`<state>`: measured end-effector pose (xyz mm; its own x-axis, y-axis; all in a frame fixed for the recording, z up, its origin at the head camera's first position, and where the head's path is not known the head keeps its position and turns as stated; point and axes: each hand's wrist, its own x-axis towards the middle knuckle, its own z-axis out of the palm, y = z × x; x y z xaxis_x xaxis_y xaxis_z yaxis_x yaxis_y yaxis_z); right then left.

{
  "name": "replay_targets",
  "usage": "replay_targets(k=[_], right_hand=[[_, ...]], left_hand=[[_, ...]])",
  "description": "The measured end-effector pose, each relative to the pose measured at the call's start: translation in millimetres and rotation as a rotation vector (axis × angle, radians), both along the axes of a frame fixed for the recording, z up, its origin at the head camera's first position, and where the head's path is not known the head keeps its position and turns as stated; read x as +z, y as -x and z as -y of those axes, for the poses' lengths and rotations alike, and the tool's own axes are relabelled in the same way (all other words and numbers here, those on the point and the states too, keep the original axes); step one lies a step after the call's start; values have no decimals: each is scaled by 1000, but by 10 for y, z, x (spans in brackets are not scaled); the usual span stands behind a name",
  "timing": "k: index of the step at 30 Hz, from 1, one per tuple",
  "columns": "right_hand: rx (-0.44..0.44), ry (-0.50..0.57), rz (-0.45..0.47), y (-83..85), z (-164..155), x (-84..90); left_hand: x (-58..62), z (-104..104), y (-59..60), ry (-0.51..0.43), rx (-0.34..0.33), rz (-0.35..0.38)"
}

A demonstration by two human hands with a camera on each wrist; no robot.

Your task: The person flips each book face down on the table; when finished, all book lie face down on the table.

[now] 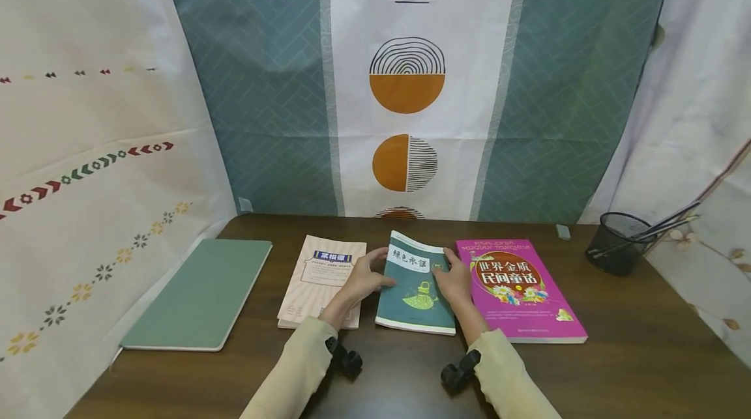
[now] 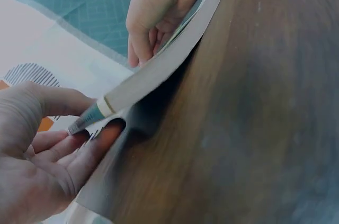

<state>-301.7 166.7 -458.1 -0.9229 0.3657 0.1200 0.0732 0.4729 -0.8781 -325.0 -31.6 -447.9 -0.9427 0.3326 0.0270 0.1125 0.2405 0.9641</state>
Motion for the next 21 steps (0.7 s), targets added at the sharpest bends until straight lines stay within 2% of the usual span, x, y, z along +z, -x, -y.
replay_targets(k=[3, 10, 17, 21], right_hand=[[-3, -3, -12, 10, 12, -16], [7, 11, -8, 5, -3, -22], [22, 30, -3, 23, -7, -26], [24, 47, -8, 15, -14, -25]], left_hand=[[14, 15, 0, -21, -3, 2], [40, 6, -8, -104, -60, 1], [71, 4, -26, -141, -52, 1], [91, -4, -32, -163, -73, -11]])
